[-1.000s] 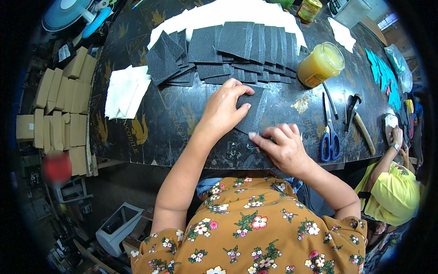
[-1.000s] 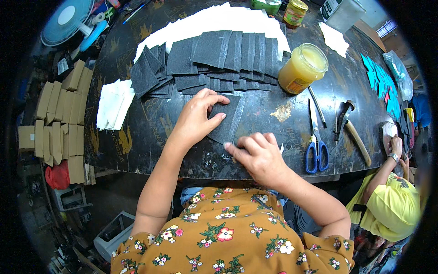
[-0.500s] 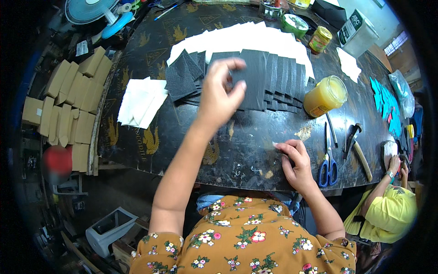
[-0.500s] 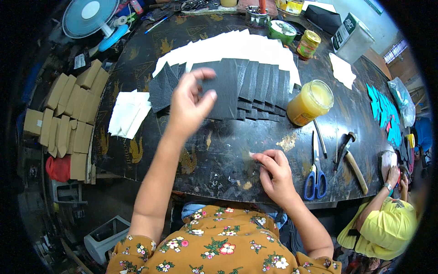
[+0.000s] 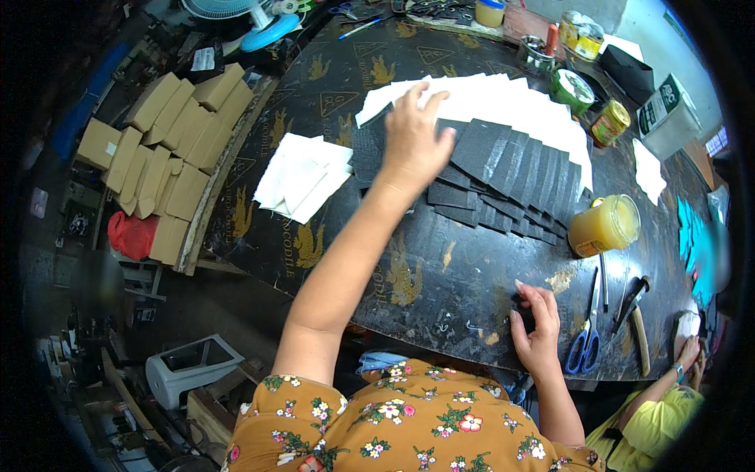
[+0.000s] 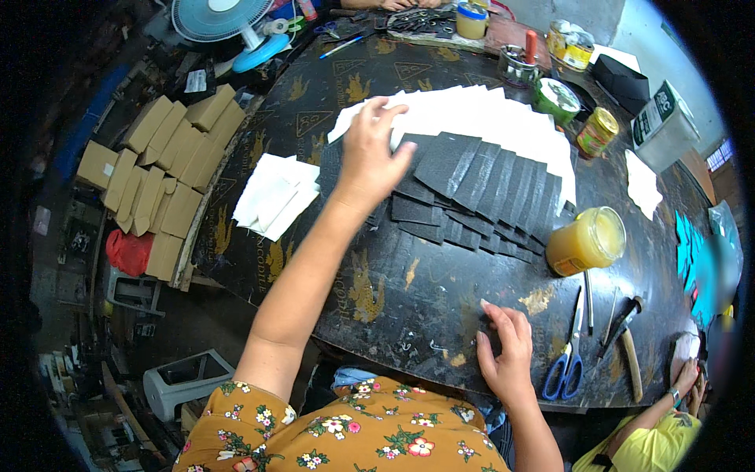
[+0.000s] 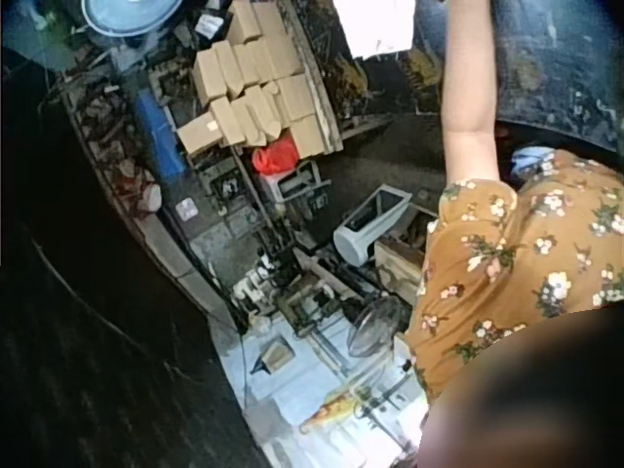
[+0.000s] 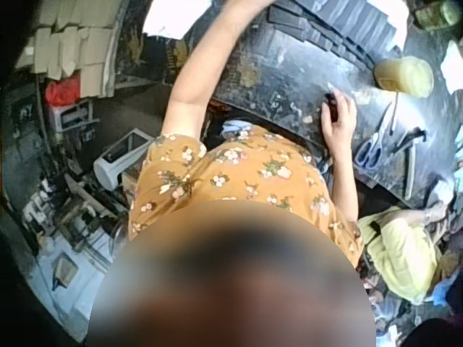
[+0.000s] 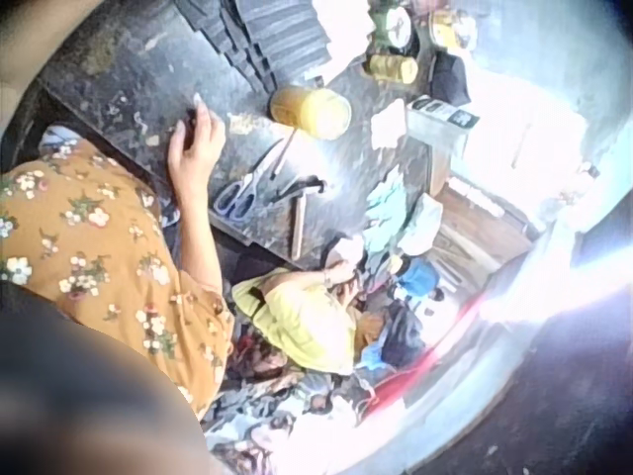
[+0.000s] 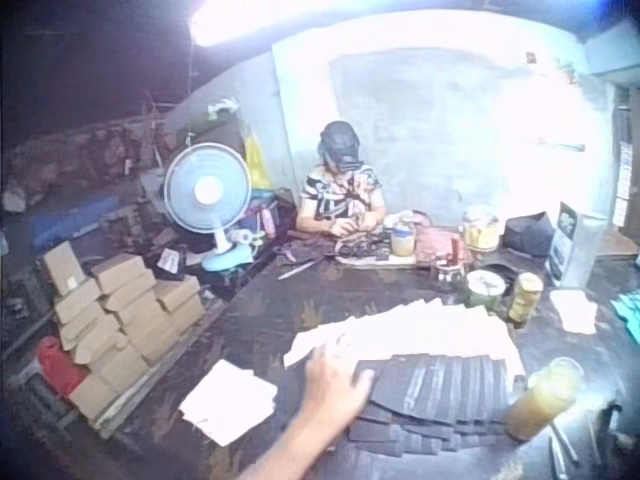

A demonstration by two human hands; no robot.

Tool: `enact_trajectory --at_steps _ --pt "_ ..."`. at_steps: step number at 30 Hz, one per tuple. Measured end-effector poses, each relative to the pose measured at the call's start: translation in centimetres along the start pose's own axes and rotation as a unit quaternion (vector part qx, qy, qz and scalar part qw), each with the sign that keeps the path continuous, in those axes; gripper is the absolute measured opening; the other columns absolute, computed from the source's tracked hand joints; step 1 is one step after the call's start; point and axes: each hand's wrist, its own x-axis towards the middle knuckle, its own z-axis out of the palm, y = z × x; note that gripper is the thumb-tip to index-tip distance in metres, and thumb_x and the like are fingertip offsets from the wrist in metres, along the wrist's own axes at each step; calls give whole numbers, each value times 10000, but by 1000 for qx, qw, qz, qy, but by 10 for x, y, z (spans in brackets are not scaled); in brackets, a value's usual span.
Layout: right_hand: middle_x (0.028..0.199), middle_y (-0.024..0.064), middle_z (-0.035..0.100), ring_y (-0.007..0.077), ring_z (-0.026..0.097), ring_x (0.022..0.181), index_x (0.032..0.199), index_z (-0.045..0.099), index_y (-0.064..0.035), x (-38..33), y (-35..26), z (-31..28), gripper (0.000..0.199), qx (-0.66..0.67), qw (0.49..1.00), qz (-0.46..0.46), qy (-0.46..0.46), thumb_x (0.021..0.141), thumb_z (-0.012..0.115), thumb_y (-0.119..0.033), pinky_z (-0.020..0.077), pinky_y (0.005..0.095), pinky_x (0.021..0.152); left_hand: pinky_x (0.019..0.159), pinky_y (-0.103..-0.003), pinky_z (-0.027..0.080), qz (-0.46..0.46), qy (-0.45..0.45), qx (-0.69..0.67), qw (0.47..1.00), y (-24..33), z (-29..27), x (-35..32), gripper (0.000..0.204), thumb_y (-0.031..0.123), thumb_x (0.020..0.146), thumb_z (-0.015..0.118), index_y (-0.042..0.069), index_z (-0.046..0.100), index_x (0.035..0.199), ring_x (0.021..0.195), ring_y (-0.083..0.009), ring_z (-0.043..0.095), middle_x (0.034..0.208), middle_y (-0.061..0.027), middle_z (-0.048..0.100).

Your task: The person repeatedly picks a black rectangular sheet, applies a yellow adhesive from a jar to one edge, folds the sheet in half to form a small pouch, and places it on a growing stack. The person also handles white paper sheets and stacks them separately. Tools such as scissors and a hammer are visible but not used.

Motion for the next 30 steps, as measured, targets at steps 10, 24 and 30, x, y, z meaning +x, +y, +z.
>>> enact_trajectory --at_steps 10,24,30 --pt "1204 169 652 313 642 1036 1412 672 -41 1 -4 1 587 -23 1000 6 -5 841 760 61 553 399 919 1250 -482 427 -221 -291 -61 929 -89 -73 -6 1086 552 739 942 6 546 1590 1534 -405 502 1647 -264 522" --pt "1219 139 706 344 670 1160 1265 767 -61 50 -6 -95 502 -170 967 -90 165 804 922 -186 520 450 1036 949 -422 620 -148 -21 51 987 -67 -85 -69 611 151 837 916 71 683 1397 1115 -330 758 1339 -196 744" --pt "1479 133 639 366 549 1390 1153 854 -158 102 2 -164 530 -413 896 -68 146 757 943 -499 412 535 1135 901 -243 578 -218 64 -214 950 -40 -99 -73 471 -139 957 709 -7 652 1406 1077 -128 694 1294 -76 697"
